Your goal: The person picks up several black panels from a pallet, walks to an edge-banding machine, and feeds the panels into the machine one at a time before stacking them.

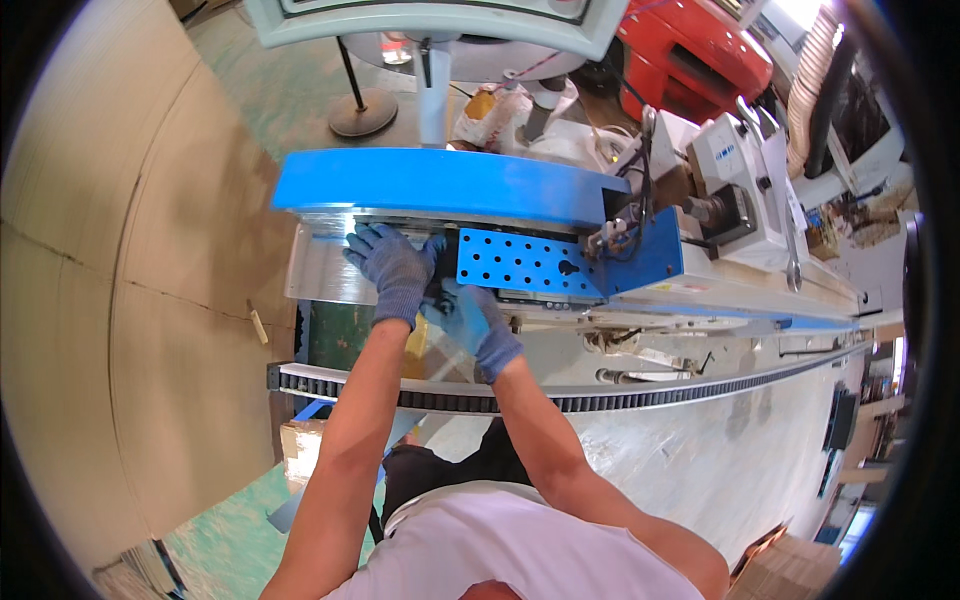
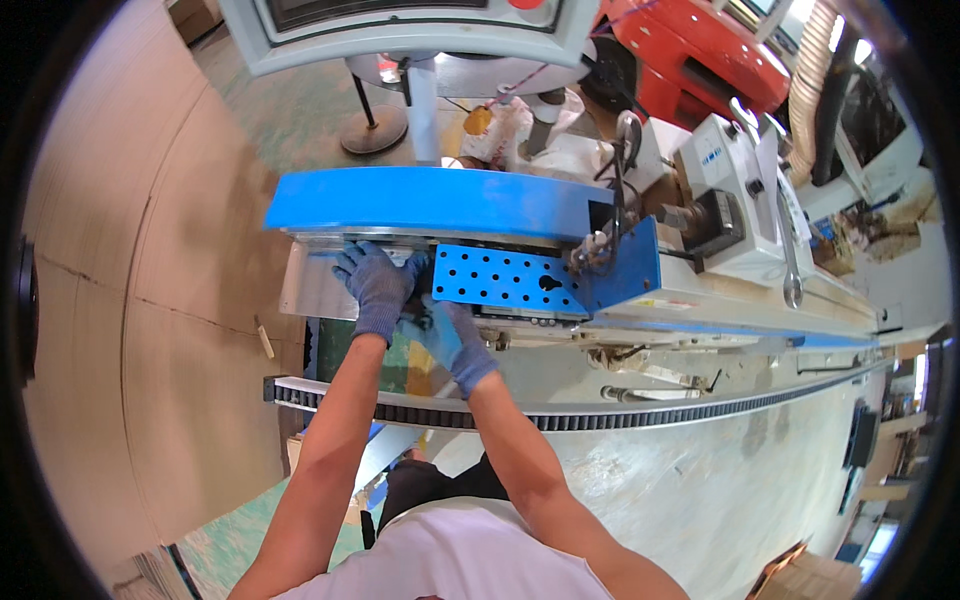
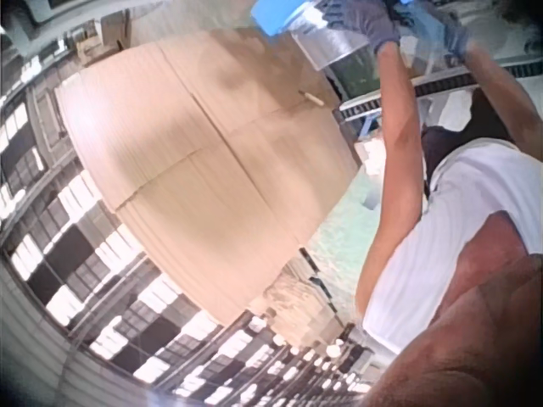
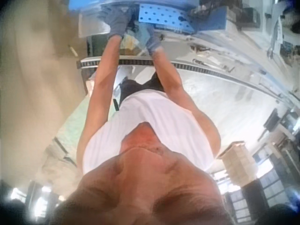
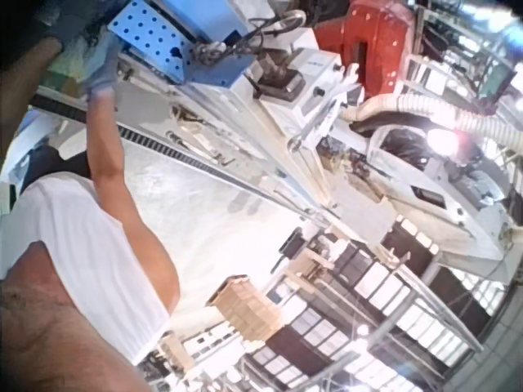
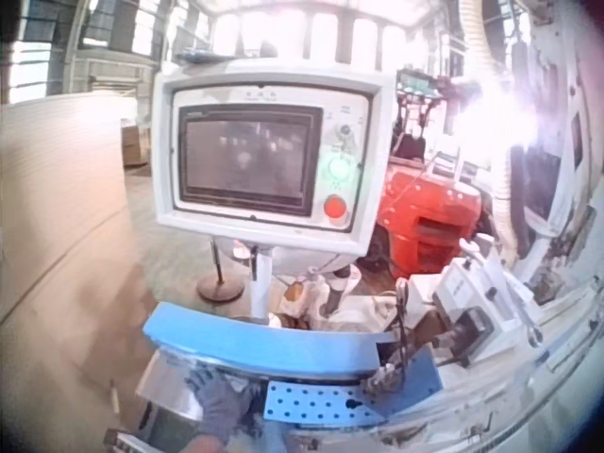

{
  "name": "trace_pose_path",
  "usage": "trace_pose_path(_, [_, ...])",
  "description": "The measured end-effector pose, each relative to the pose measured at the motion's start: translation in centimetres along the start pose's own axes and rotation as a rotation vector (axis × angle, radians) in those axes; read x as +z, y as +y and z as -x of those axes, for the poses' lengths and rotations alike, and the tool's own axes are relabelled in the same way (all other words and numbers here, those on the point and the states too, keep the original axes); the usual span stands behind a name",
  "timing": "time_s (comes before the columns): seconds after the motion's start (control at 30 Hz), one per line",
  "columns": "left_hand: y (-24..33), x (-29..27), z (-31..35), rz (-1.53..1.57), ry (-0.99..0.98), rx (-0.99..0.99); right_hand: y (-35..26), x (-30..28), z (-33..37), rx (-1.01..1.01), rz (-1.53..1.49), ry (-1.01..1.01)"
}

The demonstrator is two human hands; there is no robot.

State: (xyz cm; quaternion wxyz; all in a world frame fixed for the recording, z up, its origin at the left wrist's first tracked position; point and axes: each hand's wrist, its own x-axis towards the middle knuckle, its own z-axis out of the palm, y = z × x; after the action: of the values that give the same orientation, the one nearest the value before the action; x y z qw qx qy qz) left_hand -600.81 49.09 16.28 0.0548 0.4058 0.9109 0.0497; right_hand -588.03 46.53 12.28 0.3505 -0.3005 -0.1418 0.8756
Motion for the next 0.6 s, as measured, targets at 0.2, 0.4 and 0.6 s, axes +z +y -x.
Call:
trace_pose_path(0.2, [-12.4, -3.1, 1.2, 0.815, 0.228, 0.221, -3.8, -4.2, 2.0, -0.255, 0.122, 0.159])
trace_pose_path(0.4, [-38.3, -2.6, 13.2, 0.769, 0.788, -0.433, -8.0, -10.0, 5.8, -0.52, 0.709, 0.418])
trace_pose_path(0.6, [-52.9, 18.8, 32.8, 0.19, -0.063, -0.545, 0.4, 2.2, 16.3, -0.422, 0.838, 0.373])
